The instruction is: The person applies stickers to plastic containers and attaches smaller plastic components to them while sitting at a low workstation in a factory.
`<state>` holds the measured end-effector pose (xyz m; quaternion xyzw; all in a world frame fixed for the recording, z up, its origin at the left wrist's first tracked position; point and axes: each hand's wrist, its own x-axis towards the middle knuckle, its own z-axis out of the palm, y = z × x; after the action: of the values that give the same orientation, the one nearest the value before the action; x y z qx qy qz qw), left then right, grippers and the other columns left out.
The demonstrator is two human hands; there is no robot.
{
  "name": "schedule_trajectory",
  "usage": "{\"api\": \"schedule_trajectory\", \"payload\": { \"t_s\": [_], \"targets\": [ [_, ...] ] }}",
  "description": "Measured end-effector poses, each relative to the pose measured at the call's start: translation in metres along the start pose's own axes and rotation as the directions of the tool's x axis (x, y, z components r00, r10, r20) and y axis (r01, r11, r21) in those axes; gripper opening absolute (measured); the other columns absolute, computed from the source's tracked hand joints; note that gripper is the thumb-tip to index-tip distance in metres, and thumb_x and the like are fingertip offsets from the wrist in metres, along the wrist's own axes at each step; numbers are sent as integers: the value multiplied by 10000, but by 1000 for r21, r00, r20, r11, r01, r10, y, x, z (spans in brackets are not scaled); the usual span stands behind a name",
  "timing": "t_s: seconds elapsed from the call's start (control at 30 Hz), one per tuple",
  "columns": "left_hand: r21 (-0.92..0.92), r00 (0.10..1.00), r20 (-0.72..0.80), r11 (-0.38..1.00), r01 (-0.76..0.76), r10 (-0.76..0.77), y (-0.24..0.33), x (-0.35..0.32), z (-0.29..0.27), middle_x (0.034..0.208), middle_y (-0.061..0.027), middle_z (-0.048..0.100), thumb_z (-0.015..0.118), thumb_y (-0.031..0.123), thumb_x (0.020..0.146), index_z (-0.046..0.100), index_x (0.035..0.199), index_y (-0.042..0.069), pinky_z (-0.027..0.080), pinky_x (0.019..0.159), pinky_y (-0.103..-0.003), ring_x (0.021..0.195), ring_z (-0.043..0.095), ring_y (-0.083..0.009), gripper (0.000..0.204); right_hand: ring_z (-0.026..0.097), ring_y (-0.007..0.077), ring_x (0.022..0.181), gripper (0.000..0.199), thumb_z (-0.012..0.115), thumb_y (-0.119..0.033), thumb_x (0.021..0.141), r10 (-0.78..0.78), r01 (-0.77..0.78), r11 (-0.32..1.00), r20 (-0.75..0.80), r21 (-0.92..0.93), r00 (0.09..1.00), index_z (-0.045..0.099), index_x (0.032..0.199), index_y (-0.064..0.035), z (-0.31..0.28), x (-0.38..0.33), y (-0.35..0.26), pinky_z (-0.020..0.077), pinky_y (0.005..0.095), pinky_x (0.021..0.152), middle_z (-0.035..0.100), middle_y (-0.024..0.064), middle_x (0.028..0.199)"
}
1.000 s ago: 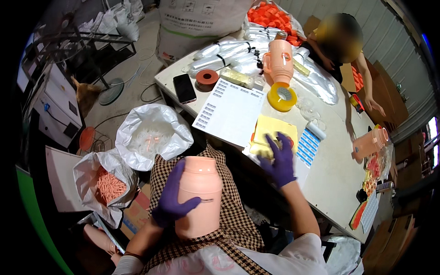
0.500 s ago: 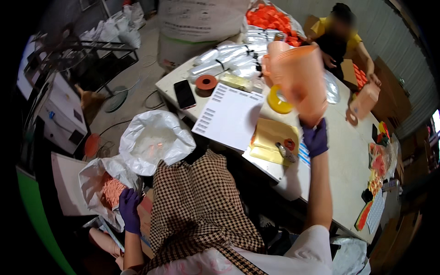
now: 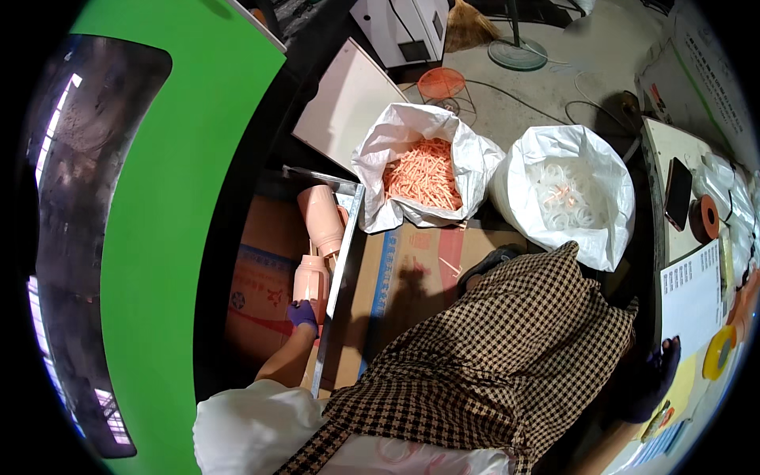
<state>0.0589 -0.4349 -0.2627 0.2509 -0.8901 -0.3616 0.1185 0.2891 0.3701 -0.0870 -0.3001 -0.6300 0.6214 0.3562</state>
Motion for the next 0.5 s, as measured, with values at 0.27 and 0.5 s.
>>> {"api": "schedule_trajectory", "payload": {
  "t_s": [0.27, 0.5],
  "targets": [
    [605, 983, 176, 782, -150, 52, 52, 31, 26, 1236, -240, 607, 749, 360, 764, 427, 1454, 149, 503, 943, -506, 1121, 604, -419, 790, 607, 170, 947, 203, 548, -48, 996, -502, 540, 509, 279, -670, 819, 618, 1169, 30, 56, -4, -23, 456, 276, 929, 627, 103, 1142],
    [721, 998, 58, 693, -28, -20, 101, 61, 27, 1143, -165, 686, 692, 282, 811, 540, 1300, 184, 530, 877, -506, 1041, 658, -401, 521, 515, 119, 890, 155, 513, -32, 958, 56, -58, 998, 138, 8, 989, 641, 1038, 6, 93, -28, -67, 407, 261, 816, 596, 42, 949]
  ]
}}
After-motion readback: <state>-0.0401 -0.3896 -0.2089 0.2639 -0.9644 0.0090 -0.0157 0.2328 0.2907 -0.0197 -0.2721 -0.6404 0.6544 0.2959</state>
